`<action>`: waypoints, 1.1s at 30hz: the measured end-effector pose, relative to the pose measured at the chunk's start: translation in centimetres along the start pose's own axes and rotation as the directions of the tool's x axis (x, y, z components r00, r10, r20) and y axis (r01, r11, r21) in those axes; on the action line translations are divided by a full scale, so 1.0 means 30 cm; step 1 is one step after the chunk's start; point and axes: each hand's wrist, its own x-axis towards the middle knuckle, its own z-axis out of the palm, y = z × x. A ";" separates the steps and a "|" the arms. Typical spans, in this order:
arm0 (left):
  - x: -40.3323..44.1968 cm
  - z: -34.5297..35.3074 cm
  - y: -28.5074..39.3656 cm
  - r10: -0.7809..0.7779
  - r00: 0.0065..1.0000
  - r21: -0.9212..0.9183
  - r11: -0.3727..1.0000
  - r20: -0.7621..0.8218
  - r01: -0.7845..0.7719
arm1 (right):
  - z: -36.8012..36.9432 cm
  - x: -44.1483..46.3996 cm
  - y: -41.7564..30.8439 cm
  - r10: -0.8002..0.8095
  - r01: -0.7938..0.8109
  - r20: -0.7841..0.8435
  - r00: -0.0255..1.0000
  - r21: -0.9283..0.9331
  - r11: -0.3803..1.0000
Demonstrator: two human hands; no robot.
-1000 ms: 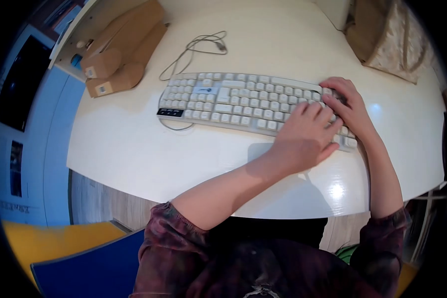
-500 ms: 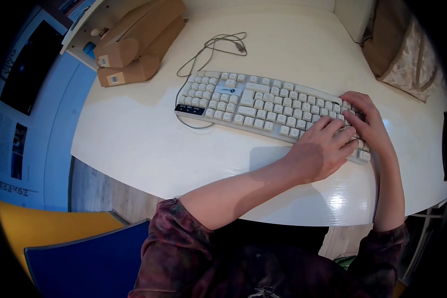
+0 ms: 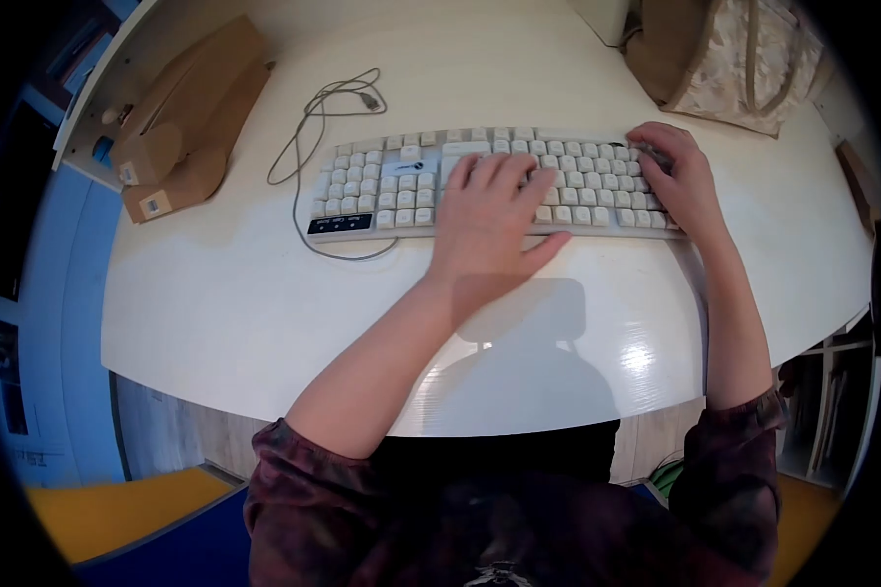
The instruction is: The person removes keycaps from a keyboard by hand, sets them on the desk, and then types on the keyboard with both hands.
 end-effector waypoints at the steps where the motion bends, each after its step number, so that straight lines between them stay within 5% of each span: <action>1: -0.005 -0.007 -0.006 -0.018 1.000 -0.020 1.000 0.011 0.018 | -0.002 0.000 -0.014 -0.001 0.001 0.001 1.000 0.010 1.000; 5: -0.009 0.006 -0.009 -0.047 0.999 -0.063 0.997 0.006 0.047 | -0.011 -0.022 -0.107 -0.052 -0.004 0.167 0.985 0.322 0.947; 9: -0.009 0.020 -0.014 -0.058 0.998 -0.052 0.997 -0.026 0.056 | -0.029 -0.025 -0.108 -0.160 0.053 0.371 0.915 0.281 0.958; 18: -0.008 0.022 -0.015 -0.080 0.997 -0.079 0.994 -0.015 0.079 | -0.008 -0.039 -0.127 -0.137 0.079 0.300 0.944 0.196 0.977; 27: 0.015 -0.031 -0.028 -0.329 0.938 -0.335 0.876 0.108 0.346 | -0.021 -0.039 -0.144 -0.069 0.015 0.318 0.946 0.169 0.986; 33: 0.024 -0.030 -0.061 -0.196 0.976 -0.327 0.920 0.097 0.217 | -0.004 -0.038 -0.113 -0.058 -0.062 0.342 0.938 0.330 0.942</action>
